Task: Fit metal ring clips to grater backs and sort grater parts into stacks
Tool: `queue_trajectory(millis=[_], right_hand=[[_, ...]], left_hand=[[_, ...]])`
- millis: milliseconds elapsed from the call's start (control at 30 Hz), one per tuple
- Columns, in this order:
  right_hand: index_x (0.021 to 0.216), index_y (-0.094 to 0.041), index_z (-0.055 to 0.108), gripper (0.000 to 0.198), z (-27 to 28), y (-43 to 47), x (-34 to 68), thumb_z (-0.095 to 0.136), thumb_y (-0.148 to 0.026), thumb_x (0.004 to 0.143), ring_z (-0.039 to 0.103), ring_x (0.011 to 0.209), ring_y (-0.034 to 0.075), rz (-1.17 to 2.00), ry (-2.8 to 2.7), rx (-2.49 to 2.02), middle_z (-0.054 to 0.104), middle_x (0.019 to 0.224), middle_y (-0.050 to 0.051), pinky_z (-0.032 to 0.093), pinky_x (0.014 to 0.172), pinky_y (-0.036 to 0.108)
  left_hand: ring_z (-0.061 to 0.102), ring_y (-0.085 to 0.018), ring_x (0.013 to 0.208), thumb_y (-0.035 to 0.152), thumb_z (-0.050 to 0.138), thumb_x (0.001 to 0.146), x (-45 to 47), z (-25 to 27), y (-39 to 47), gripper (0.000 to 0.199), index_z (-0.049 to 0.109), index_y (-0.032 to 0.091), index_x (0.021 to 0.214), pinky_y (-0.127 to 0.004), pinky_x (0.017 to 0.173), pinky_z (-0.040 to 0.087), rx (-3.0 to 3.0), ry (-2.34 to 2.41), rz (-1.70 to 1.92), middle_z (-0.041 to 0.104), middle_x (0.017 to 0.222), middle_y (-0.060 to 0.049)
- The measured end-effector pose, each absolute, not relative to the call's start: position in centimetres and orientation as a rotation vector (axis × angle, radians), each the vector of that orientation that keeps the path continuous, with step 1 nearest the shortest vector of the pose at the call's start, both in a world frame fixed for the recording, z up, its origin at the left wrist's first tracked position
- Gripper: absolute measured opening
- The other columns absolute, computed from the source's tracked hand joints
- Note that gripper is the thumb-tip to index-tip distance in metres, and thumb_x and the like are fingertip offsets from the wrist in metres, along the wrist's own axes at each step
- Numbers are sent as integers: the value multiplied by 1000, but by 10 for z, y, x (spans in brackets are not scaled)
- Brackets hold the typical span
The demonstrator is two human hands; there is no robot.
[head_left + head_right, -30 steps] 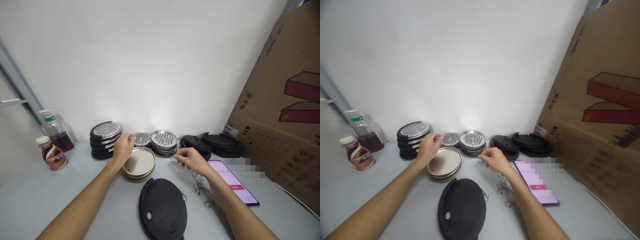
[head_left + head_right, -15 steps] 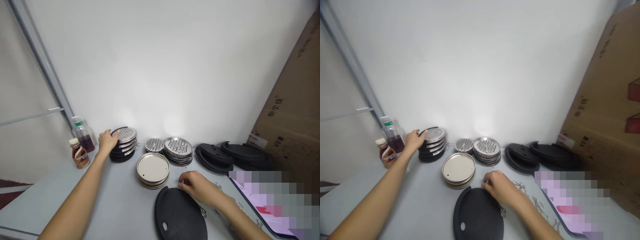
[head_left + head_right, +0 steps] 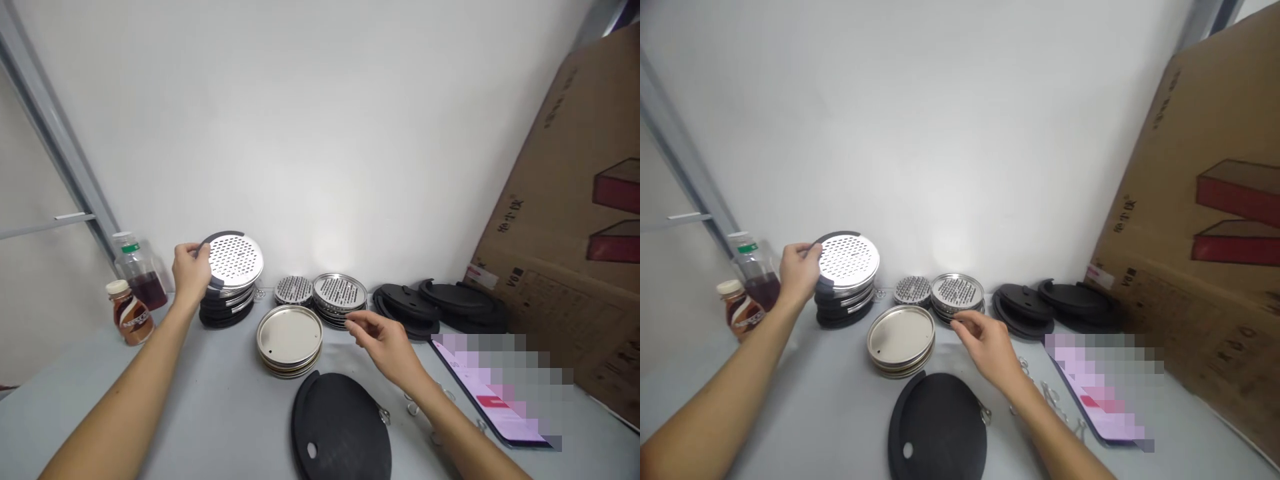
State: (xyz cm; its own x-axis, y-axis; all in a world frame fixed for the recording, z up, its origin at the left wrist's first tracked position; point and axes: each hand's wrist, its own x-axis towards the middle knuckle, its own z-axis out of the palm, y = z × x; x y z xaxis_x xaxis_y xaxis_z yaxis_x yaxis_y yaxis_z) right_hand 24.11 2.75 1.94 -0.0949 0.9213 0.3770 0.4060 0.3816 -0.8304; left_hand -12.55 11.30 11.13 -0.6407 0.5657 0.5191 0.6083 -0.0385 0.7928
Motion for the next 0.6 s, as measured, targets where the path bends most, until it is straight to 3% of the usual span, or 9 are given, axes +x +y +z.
queue_trajectory(millis=[100,233,333,433,600], right_hand=[[110,-21,66,37,27,28,244,68,-45,82,63,79,20,921,-1422,-976,68,88,5,52,73,33],[121,-24,59,51,30,26,241,74,-43,77,63,101,23,1260,-1167,-779,66,111,7,54,80,35],[112,-19,63,50,25,23,234,82,-36,68,66,94,23,1344,-1076,-839,70,108,8,54,78,34],[98,-16,65,46,23,20,228,88,-30,61,69,86,24,1361,-1013,-882,74,97,8,54,79,37],[95,-15,68,38,29,15,223,86,-28,65,70,83,22,1426,-1091,-758,75,93,7,55,78,35]], left_hand=[[67,-18,76,42,46,91,-73,106,85,38,49,21,123,-29,67,54,-1474,-2066,-2019,70,97,-4],[67,-20,94,38,57,89,7,80,35,34,50,24,120,-31,78,55,-2059,-1811,-2445,68,106,-6],[66,-20,101,38,60,88,40,61,9,33,51,25,117,-33,84,54,-2187,-1819,-2557,66,110,-6],[67,-19,92,40,72,79,41,53,1,45,52,25,116,-31,78,56,-2248,-1928,-2679,67,101,-4],[67,-18,84,38,84,66,26,61,2,59,55,24,116,-27,70,56,-2173,-2077,-2786,68,96,-3]])
